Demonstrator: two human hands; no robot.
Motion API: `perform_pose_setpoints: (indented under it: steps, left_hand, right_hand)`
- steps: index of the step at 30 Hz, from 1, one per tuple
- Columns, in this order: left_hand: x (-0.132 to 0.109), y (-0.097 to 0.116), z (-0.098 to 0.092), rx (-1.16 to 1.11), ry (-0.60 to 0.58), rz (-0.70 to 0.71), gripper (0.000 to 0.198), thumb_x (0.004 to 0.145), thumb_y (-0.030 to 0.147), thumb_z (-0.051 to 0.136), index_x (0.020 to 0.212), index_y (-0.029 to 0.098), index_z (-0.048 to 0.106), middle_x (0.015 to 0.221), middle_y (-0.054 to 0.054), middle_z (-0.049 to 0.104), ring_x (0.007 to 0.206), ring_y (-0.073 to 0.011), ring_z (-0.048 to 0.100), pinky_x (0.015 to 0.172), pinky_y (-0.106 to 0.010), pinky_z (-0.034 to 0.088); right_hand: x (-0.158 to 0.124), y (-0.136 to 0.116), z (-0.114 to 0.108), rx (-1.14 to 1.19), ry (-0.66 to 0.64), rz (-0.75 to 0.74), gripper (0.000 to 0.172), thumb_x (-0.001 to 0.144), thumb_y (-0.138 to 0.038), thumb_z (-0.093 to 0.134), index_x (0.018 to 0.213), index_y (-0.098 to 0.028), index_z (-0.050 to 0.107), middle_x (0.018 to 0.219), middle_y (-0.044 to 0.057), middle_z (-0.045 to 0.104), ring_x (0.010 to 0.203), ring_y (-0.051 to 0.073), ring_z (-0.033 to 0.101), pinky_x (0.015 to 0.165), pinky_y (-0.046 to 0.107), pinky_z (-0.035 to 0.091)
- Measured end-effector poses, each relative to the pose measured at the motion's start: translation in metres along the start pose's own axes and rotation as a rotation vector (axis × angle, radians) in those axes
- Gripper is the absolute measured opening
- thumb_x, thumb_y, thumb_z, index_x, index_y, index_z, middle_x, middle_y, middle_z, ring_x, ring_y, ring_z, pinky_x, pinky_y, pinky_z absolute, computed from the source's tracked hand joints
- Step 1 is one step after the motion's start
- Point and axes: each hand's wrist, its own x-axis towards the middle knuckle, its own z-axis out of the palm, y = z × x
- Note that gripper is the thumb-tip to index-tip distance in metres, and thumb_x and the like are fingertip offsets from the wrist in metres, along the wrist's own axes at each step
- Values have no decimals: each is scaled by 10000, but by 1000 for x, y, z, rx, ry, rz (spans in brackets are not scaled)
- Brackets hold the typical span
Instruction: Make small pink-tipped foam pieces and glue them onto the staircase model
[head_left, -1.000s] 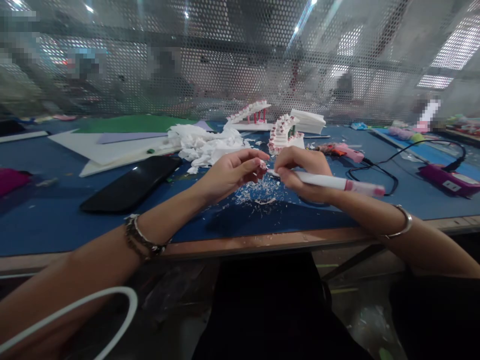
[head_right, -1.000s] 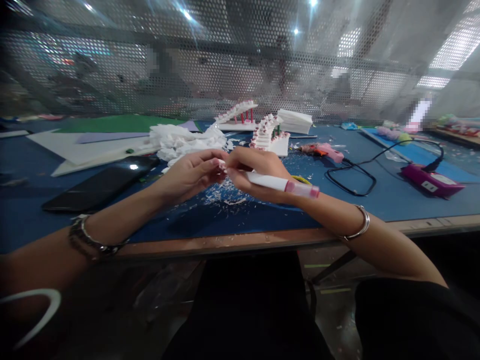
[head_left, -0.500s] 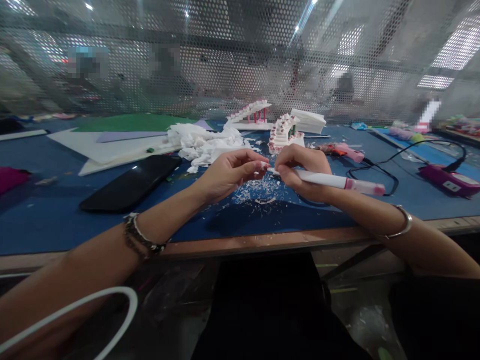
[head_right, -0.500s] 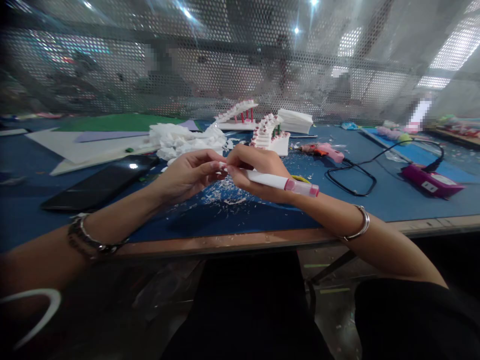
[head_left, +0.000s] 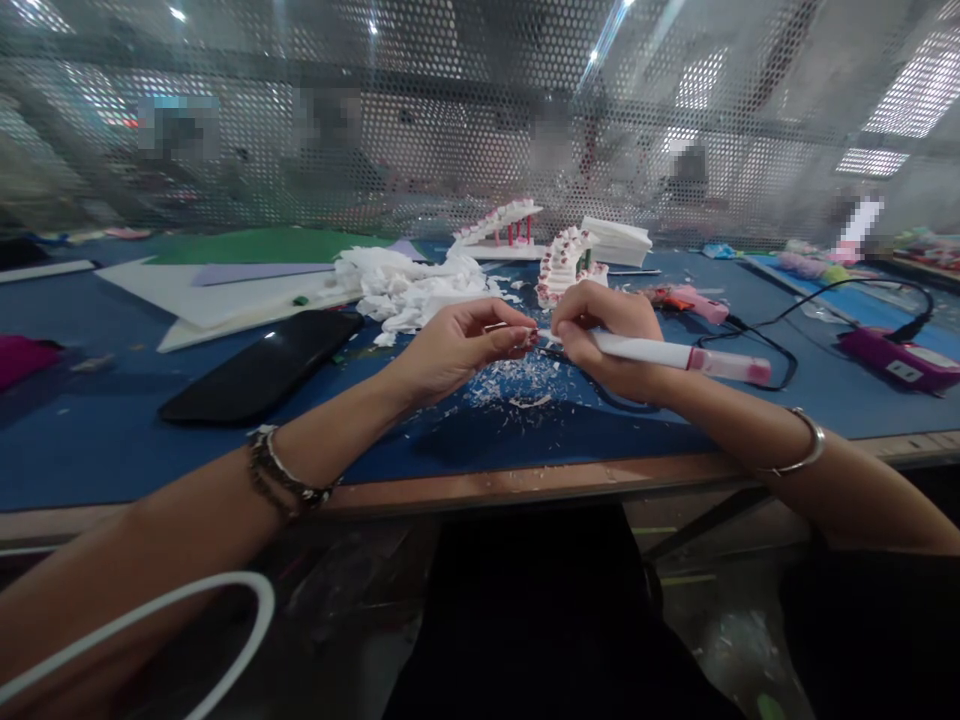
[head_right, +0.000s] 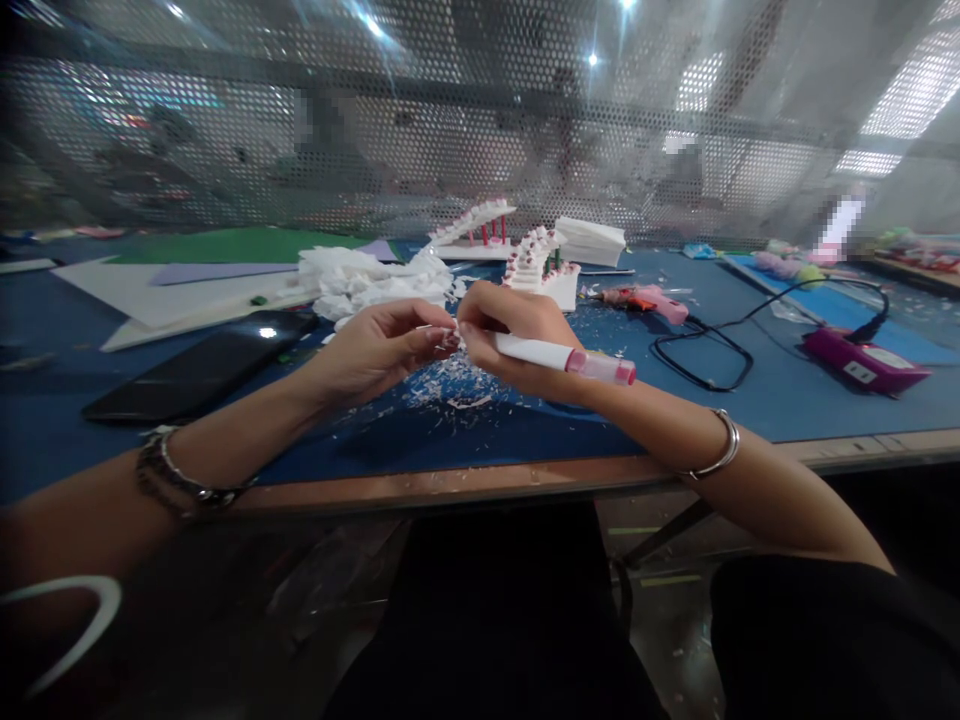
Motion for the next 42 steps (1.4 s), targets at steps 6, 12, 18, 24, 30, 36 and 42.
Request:
perform_pose_setpoints:
  steps: [6, 12, 18, 24, 30, 36, 42]
  left_hand:
    - [0, 0, 0, 34, 2, 25, 143, 650, 257, 722, 716, 159, 641, 678, 6, 610, 653, -81, 558, 683, -228, 461]
    - [0, 0, 0, 86, -5, 47, 171, 658, 292, 712, 725, 155, 636, 668, 13, 597, 630, -71, 545, 655, -212, 463]
    - [0, 0, -1, 99, -5, 82, 147, 670, 293, 703, 691, 163, 638, 658, 5, 598, 604, -71, 539, 603, -200, 461]
    - [0, 1, -1, 130, -6, 83, 155, 677, 301, 697, 686, 158, 636, 642, 2, 592, 604, -74, 543, 589, -190, 464]
    - [1, 0, -2, 133, 4, 82, 172, 673, 317, 698, 691, 159, 632, 643, 5, 592, 601, -73, 547, 594, -195, 472]
    - [1, -1, -3, 126, 7, 82, 152, 688, 294, 691, 687, 154, 630, 645, 4, 596, 596, -69, 548, 595, -192, 467]
    - [1, 2, 0, 97, 15, 53, 201, 653, 330, 712, 674, 153, 618, 664, 11, 598, 605, -68, 552, 603, -193, 470]
  right_hand:
    - [-1, 0, 0, 41, -37, -47, 87, 735, -170, 455, 679, -155, 519, 596, -28, 550, 529, 51, 458, 534, 190, 377]
    - [0, 0, 1, 45, 5, -53, 94, 738, -145, 453, 672, -147, 518, 584, -27, 540, 521, 49, 462, 520, 181, 377]
    - [-1, 0, 2, 33, 36, -91, 91, 744, -150, 455, 672, -157, 511, 581, -28, 532, 521, 54, 449, 519, 191, 380]
    - [0, 0, 3, 44, -23, -146, 80, 749, -144, 462, 695, -154, 519, 614, -28, 552, 552, 46, 484, 550, 173, 401]
    - [-1, 3, 4, 27, 25, -141, 96, 760, -159, 457, 699, -149, 530, 614, -28, 544, 548, 52, 480, 539, 184, 406]
    - [-1, 3, 6, -18, 36, -123, 83, 752, -141, 461, 703, -157, 526, 621, -33, 542, 565, 47, 476, 555, 179, 409]
    - [-1, 1, 6, -4, -58, -214, 89, 772, -156, 455, 711, -169, 520, 662, -29, 561, 586, 33, 493, 571, 149, 414]
